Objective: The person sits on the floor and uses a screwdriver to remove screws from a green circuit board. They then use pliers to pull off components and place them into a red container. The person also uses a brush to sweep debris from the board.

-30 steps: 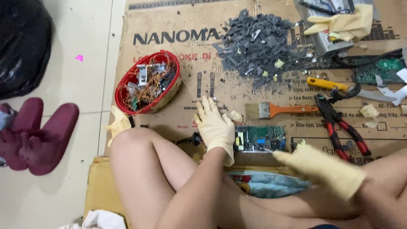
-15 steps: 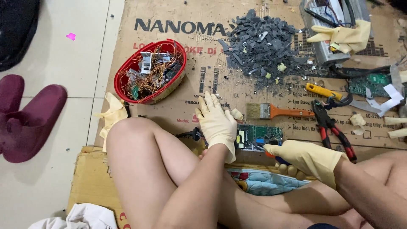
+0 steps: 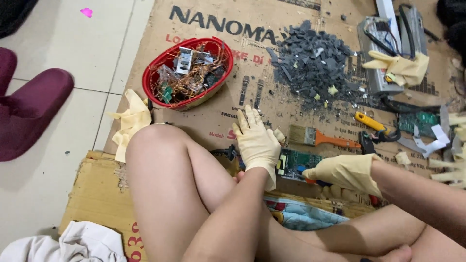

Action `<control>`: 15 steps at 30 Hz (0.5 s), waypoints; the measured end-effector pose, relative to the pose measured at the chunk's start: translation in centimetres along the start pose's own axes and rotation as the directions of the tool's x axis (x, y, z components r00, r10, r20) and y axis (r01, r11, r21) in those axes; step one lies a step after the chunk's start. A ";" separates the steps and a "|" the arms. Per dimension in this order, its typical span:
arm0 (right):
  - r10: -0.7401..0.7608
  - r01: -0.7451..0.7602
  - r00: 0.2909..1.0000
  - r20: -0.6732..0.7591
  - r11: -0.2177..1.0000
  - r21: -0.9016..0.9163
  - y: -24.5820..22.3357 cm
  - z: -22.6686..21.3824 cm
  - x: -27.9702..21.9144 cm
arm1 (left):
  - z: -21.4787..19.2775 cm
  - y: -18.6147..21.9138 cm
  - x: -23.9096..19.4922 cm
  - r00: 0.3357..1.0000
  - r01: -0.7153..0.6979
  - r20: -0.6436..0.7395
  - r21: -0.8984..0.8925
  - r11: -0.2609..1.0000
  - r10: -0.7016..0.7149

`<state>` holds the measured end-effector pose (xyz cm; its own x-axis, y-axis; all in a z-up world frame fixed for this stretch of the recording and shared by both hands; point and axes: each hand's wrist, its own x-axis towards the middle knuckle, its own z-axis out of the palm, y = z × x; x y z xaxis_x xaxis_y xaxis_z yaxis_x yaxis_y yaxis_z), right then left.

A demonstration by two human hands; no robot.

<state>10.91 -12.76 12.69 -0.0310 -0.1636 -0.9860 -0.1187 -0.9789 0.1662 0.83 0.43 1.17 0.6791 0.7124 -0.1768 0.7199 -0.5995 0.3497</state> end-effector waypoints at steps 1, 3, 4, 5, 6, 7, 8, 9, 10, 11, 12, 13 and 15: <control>0.001 -0.001 1.000 -0.006 1.000 -0.010 -0.8 0.1 -0.2 | -0.3 0.0 0.1 1.000 0.009 -0.005 -0.006 1.000 -0.009; -0.025 0.019 0.999 -0.035 0.986 -0.168 -1.9 0.2 -0.5 | -0.9 0.3 0.0 0.999 0.017 0.034 -0.005 1.000 -0.017; -0.019 0.013 0.999 -0.038 0.985 -0.170 -0.8 0.6 2.0 | -0.8 0.4 -0.2 0.999 0.019 0.036 -0.011 1.000 -0.019; -0.056 -0.005 0.979 -0.194 0.953 -0.303 0.0 1.0 4.5 | -0.7 0.3 -0.1 0.999 0.021 0.036 -0.008 1.000 -0.020; -0.119 -0.038 0.934 -0.337 0.905 -0.424 0.8 1.2 6.9 | -0.7 0.3 -0.1 0.999 0.022 0.036 -0.006 1.000 -0.022; -0.120 -0.036 0.934 -0.337 0.905 -0.424 1.6 1.0 8.7 | -0.8 0.1 0.0 0.999 0.022 0.036 -0.004 1.000 -0.022; -0.013 -0.017 0.961 -0.276 0.994 -0.108 2.5 0.8 10.5 | -0.8 0.1 0.1 0.999 0.020 0.038 -0.021 1.000 -0.019; 0.071 -0.029 0.982 -0.177 0.972 0.231 3.9 0.6 12.4 | -0.6 0.2 0.0 0.999 0.009 0.047 -0.036 0.999 -0.007; 0.074 -0.031 0.982 -0.172 0.970 0.241 3.8 2.1 10.2 | 0.6 -0.1 -0.2 0.999 0.000 0.053 -0.034 0.999 0.002; 0.011 0.034 0.983 -0.181 0.969 0.243 3.3 3.2 7.9 | 1.5 -0.3 -0.1 0.997 -0.034 -0.077 -0.028 0.999 0.032; -0.052 0.099 0.980 -0.191 0.965 0.244 2.8 4.3 5.5 | 2.5 -0.6 0.0 0.977 -0.068 -0.205 -0.020 0.997 0.063; -0.058 0.104 0.980 -0.190 0.965 0.241 2.8 4.8 5.5 | 2.4 -0.7 0.1 0.976 -0.065 -0.209 -0.016 0.998 0.061; 0.018 0.127 0.945 -0.326 0.899 0.419 3.0 5.6 5.4 | 2.4 -0.5 0.2 0.980 -0.066 -0.189 -0.043 0.997 0.057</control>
<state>4.83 -15.88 7.93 0.2922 -0.2123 -0.9325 -0.5263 -0.8498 0.0285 0.95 0.01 -1.27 0.6795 0.7334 0.0204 0.6669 -0.6291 0.3994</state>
